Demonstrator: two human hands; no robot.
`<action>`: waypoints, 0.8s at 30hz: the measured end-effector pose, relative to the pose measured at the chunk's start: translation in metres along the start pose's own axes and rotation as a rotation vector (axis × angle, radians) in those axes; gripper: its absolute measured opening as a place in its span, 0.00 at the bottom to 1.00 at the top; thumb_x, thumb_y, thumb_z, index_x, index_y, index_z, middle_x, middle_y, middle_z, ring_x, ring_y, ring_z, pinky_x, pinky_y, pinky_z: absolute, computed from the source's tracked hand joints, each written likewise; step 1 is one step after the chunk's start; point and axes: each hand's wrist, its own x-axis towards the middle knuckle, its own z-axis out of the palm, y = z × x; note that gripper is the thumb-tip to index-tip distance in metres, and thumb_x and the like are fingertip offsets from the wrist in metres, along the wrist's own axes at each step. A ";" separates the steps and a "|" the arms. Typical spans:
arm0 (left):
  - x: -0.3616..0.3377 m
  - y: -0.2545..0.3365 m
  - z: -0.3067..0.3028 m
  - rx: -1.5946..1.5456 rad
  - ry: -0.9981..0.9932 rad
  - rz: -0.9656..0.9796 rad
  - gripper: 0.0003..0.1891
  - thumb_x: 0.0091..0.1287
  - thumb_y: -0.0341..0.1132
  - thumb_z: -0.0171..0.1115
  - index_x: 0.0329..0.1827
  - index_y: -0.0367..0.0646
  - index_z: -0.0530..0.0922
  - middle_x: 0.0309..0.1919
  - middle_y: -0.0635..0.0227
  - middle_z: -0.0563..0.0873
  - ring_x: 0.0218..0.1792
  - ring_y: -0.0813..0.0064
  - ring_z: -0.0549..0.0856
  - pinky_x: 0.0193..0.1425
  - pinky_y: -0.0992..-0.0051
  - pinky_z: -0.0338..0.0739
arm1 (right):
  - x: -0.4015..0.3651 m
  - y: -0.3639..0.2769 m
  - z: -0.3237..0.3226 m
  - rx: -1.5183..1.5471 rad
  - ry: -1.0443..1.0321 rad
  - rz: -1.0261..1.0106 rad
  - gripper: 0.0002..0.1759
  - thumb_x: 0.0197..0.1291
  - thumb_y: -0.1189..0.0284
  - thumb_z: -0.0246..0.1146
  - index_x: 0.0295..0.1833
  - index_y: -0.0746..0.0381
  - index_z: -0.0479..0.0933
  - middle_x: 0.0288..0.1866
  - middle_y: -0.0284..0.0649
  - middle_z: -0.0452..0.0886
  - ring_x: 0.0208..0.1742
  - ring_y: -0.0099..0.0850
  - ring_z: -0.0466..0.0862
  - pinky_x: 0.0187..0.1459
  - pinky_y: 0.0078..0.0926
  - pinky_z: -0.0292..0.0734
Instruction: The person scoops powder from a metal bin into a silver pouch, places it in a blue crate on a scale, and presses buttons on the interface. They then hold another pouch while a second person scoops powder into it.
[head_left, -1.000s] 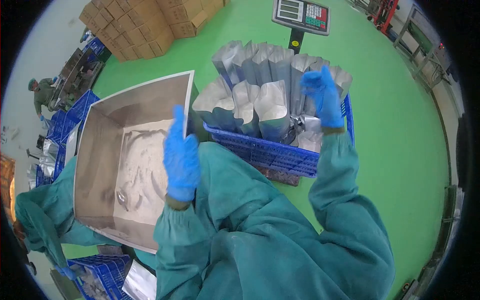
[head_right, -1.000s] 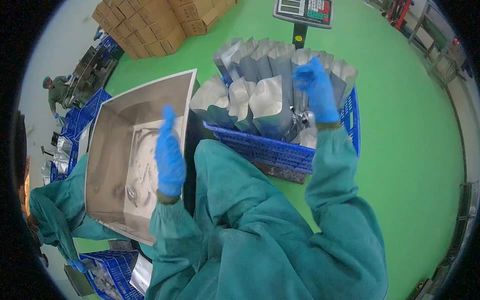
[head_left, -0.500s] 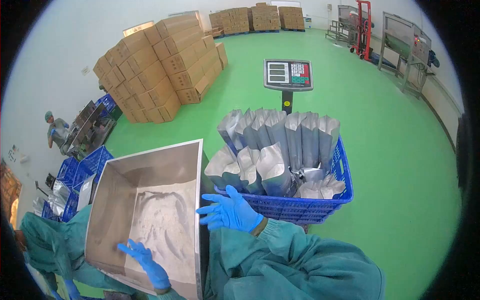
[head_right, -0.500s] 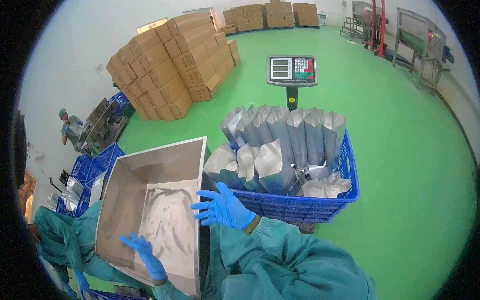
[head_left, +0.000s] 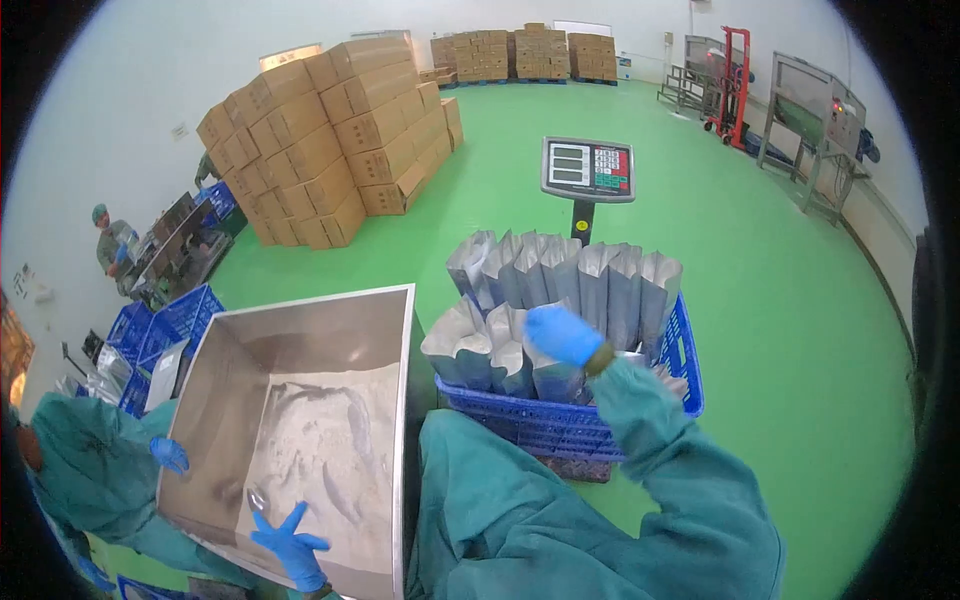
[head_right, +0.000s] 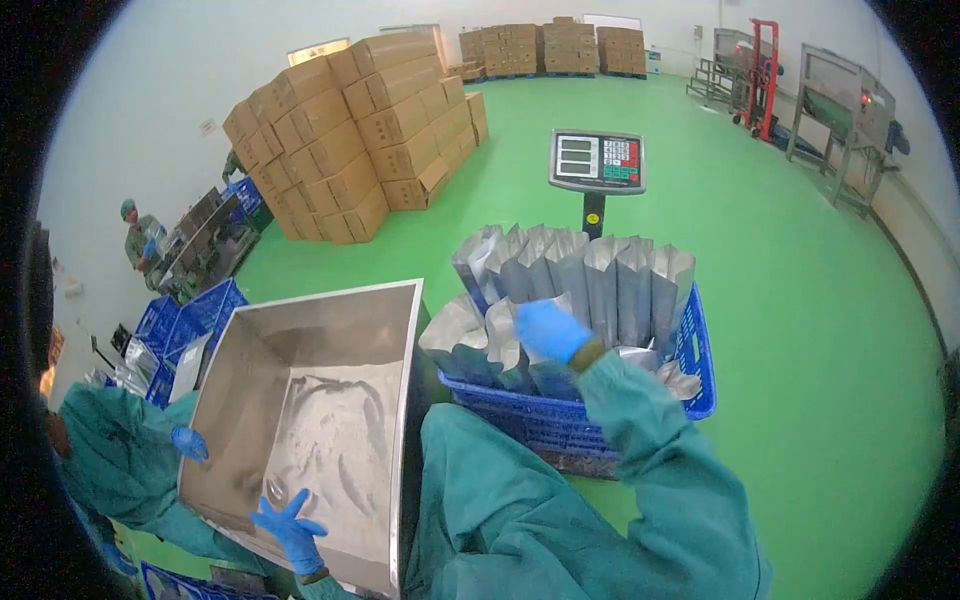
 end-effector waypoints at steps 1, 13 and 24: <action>0.009 -0.020 -0.013 0.070 0.142 0.344 0.24 0.67 0.34 0.42 0.65 0.40 0.52 0.54 0.61 0.69 0.34 0.68 0.76 0.44 0.78 0.73 | 0.026 0.056 0.047 -0.040 0.064 -0.061 0.13 0.48 0.67 0.55 0.31 0.65 0.80 0.28 0.55 0.78 0.31 0.51 0.79 0.34 0.44 0.75; -0.070 -0.011 -0.077 -0.424 0.502 0.428 0.15 0.66 0.38 0.51 0.21 0.43 0.71 0.09 0.74 0.68 0.11 0.84 0.63 0.14 0.82 0.55 | 0.069 0.132 0.169 0.203 -0.151 0.131 0.13 0.51 0.59 0.59 0.35 0.56 0.78 0.33 0.39 0.80 0.33 0.36 0.79 0.35 0.33 0.74; -0.077 -0.009 -0.091 -0.253 0.622 0.563 0.12 0.66 0.40 0.52 0.27 0.43 0.67 0.11 0.74 0.66 0.13 0.84 0.65 0.17 0.82 0.57 | 0.063 0.178 0.174 -0.199 -0.254 -0.466 0.09 0.52 0.62 0.55 0.25 0.52 0.74 0.22 0.40 0.75 0.24 0.37 0.77 0.25 0.36 0.72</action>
